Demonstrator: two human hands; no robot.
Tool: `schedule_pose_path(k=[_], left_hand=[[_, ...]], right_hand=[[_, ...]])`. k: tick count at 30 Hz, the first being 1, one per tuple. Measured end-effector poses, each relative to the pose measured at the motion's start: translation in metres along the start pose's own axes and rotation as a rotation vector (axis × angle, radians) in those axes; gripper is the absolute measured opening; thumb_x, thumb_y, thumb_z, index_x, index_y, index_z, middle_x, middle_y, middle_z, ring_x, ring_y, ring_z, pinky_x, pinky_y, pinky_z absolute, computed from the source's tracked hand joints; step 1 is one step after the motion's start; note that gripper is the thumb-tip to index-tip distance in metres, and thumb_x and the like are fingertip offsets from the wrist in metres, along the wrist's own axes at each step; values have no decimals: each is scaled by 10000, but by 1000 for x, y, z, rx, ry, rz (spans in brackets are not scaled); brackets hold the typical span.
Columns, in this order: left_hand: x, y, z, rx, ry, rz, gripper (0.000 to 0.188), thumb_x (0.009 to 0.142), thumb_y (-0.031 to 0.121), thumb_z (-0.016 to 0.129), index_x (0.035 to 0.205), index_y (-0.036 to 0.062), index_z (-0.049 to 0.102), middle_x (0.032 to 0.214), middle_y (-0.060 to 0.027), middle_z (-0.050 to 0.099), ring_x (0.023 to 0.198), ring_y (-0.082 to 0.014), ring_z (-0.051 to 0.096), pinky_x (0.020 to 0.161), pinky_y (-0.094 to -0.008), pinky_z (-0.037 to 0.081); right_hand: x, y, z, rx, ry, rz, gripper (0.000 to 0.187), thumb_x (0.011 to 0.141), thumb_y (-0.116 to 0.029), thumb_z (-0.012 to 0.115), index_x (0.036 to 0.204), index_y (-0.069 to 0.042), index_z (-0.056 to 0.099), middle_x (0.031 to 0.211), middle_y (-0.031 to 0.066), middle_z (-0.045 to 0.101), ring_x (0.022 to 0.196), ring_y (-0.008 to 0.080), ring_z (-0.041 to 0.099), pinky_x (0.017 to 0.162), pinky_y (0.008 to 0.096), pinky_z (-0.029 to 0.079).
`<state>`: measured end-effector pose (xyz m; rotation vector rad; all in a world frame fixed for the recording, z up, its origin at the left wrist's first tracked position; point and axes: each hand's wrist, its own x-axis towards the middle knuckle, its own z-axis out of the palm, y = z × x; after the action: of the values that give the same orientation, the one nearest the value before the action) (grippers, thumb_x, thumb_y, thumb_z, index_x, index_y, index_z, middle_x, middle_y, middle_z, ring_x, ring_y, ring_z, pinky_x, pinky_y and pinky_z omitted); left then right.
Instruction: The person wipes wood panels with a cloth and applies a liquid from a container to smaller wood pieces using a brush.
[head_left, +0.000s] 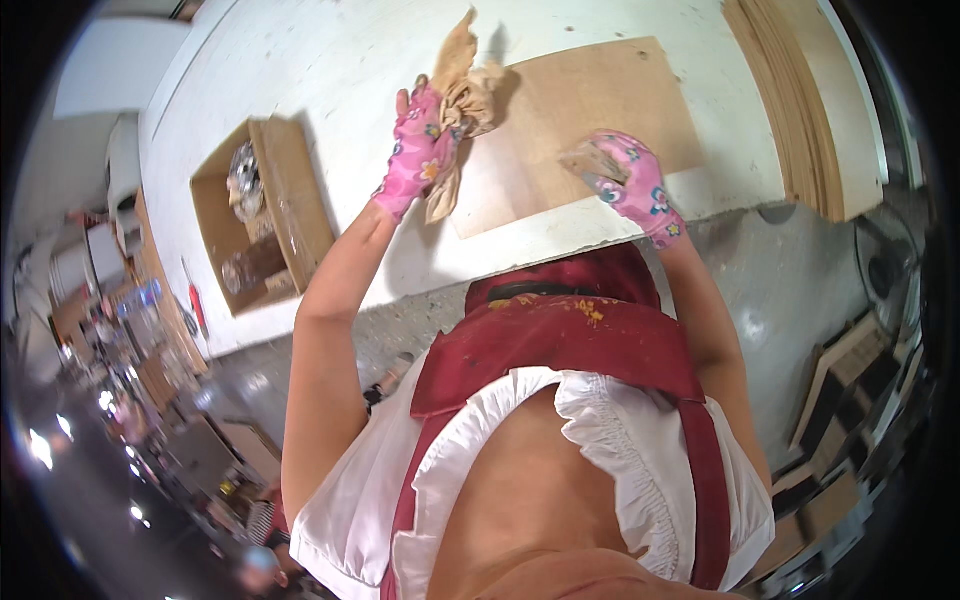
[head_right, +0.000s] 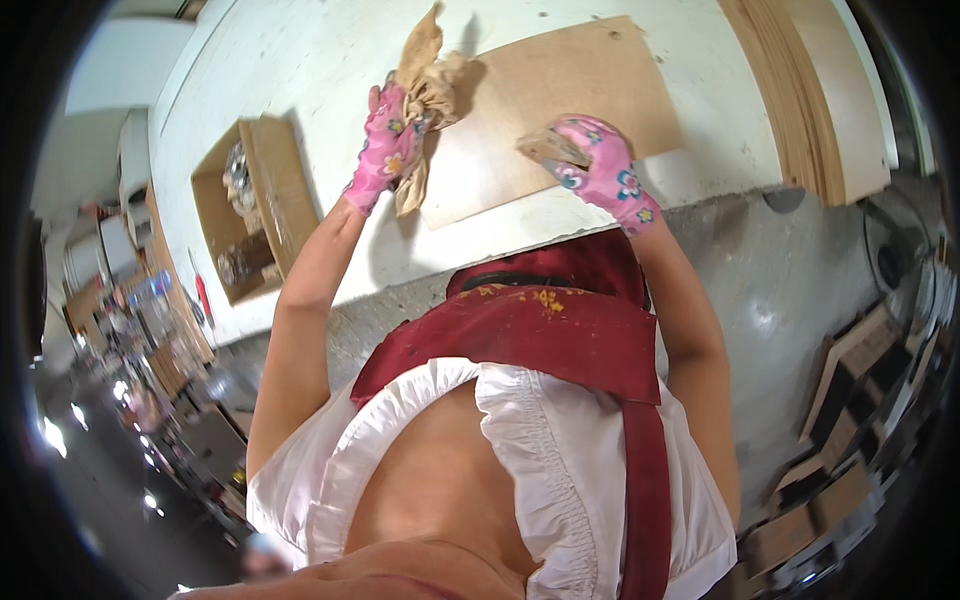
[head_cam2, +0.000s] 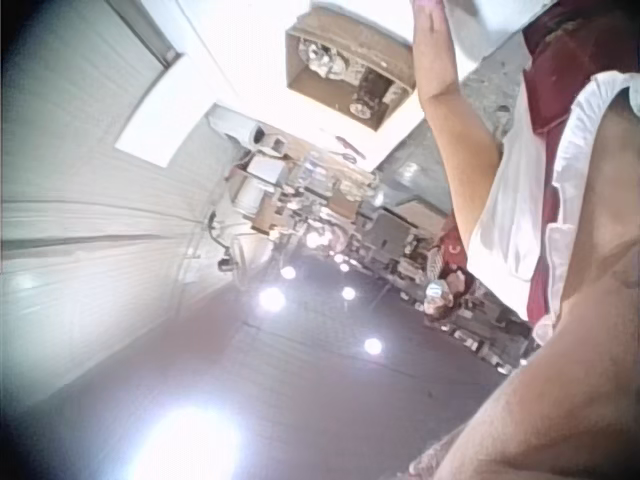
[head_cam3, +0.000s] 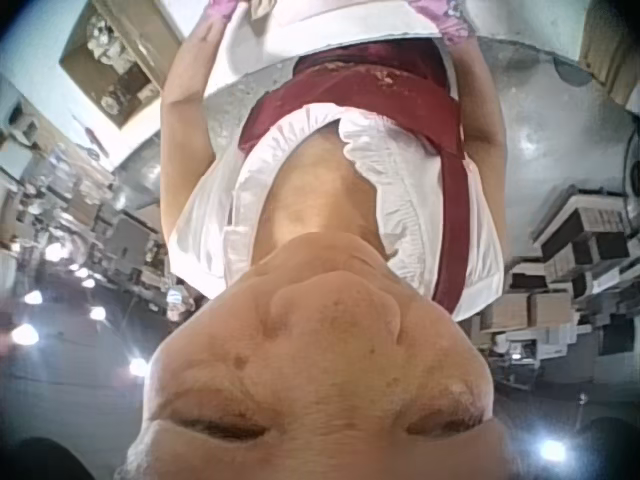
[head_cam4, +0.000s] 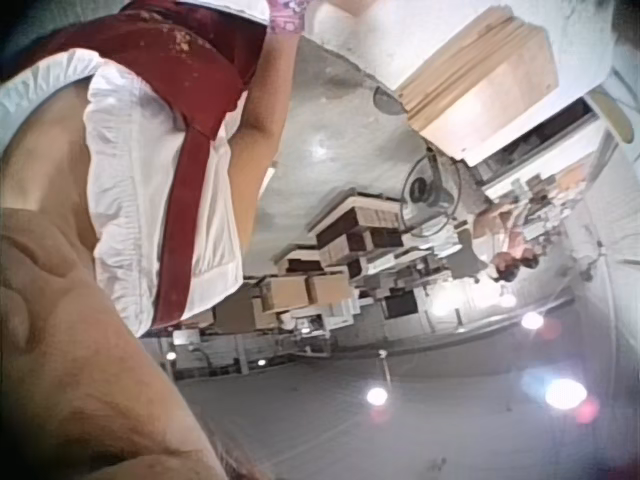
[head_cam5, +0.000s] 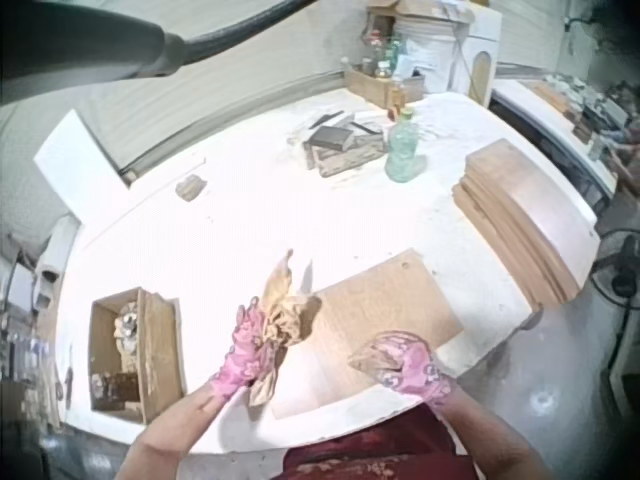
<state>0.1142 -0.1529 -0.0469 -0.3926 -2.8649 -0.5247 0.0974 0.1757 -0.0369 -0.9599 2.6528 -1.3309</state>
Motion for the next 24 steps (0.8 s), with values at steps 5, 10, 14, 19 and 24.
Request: schedule_pose_path(k=[5, 10, 14, 19, 24], left_hand=[[41, -2, 33, 89, -202, 137, 560, 841, 93, 548, 1350, -14, 337, 1383, -189, 357, 1340, -256, 258, 1133, -401, 77], [151, 86, 50, -82, -372, 241, 457, 854, 190, 511, 1235, -46, 422, 1315, -229, 428, 1270, -321, 368, 1103, -432, 159], [211, 133, 121, -17, 5, 462, 494, 858, 225, 506, 1259, -42, 393, 1313, -218, 434, 1252, -323, 388, 1097, -448, 176], [208, 186, 120, -230, -336, 717, 631, 814, 246, 562, 1363, 37, 330, 1401, -165, 358, 1347, -326, 239, 1134, -424, 120], [173, 217, 157, -602, -629, 1003, 660, 783, 188, 596, 1386, 160, 330, 1451, -69, 313, 1376, -293, 181, 1141, -410, 79]], right_hand=[[4, -2, 1, 15, -83, -66, 426, 704, -318, 657, 1049, -74, 601, 1067, 144, 601, 1042, 317, 549, 932, 405, 418], [1, -5, -4, 17, -49, -107, 417, 688, -314, 656, 1027, -77, 596, 1010, 146, 601, 1000, 322, 554, 905, 408, 422], [4, -4, -3, 114, -68, -115, 388, 662, -267, 648, 997, -83, 588, 993, 156, 587, 980, 329, 552, 899, 417, 421], [1, 5, -1, 113, -49, -160, 400, 674, -262, 647, 1019, -73, 577, 1024, 146, 571, 1030, 313, 529, 909, 414, 412], [-1, -3, -6, 304, -84, -121, 383, 699, -229, 626, 1021, -36, 552, 969, 148, 545, 977, 328, 525, 885, 404, 412]])
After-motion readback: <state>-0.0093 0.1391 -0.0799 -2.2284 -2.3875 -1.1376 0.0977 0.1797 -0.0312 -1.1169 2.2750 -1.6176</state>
